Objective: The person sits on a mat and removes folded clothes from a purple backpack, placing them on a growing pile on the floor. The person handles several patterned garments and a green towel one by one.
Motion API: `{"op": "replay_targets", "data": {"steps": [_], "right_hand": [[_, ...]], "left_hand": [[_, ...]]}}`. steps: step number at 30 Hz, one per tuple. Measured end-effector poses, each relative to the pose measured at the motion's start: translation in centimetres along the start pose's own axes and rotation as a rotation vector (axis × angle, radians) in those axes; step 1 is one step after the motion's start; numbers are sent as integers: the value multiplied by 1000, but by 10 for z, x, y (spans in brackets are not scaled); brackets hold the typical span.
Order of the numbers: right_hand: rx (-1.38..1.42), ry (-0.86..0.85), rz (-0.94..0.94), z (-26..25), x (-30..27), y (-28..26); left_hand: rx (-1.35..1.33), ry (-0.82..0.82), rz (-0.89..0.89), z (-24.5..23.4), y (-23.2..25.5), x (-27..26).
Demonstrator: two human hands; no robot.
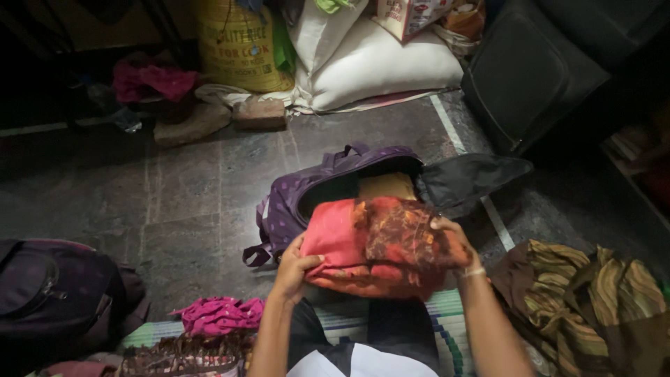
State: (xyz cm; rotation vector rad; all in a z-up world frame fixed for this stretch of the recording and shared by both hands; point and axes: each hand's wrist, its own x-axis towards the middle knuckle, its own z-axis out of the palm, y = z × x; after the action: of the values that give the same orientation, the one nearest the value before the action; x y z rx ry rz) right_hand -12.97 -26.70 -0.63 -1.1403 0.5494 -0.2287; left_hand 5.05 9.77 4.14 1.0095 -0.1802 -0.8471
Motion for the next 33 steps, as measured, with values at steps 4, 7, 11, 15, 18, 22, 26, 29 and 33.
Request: {"op": "replay_targets", "data": {"steps": [4, 7, 11, 15, 18, 22, 26, 29, 33], "right_hand": [[-219, -57, 22, 6, 41, -11], [-367, -85, -6, 18, 56, -19], [-456, 60, -13, 33, 51, -19], [-586, 78, -175, 36, 40, -12], [-495, 83, -203, 30, 41, -2], [-425, 173, -161, 18, 41, 13], [-456, 202, -289, 12, 31, 27], [-73, 273, -23, 20, 14, 49], [23, 196, -55, 45, 3, 74]], "left_hand": [[31, 150, -50, -30, -26, 18], [-5, 236, -79, -51, -57, 29], [-56, 267, -60, -73, -82, 38], [-129, 241, -37, -70, -75, 42], [-123, 289, 45, -45, -51, 35], [-122, 210, 114, 8, -4, 18], [-103, 90, 184, 61, 42, -7], [-108, 8, 204, 93, 65, -23], [-49, -33, 238, 126, 78, -41]]}}
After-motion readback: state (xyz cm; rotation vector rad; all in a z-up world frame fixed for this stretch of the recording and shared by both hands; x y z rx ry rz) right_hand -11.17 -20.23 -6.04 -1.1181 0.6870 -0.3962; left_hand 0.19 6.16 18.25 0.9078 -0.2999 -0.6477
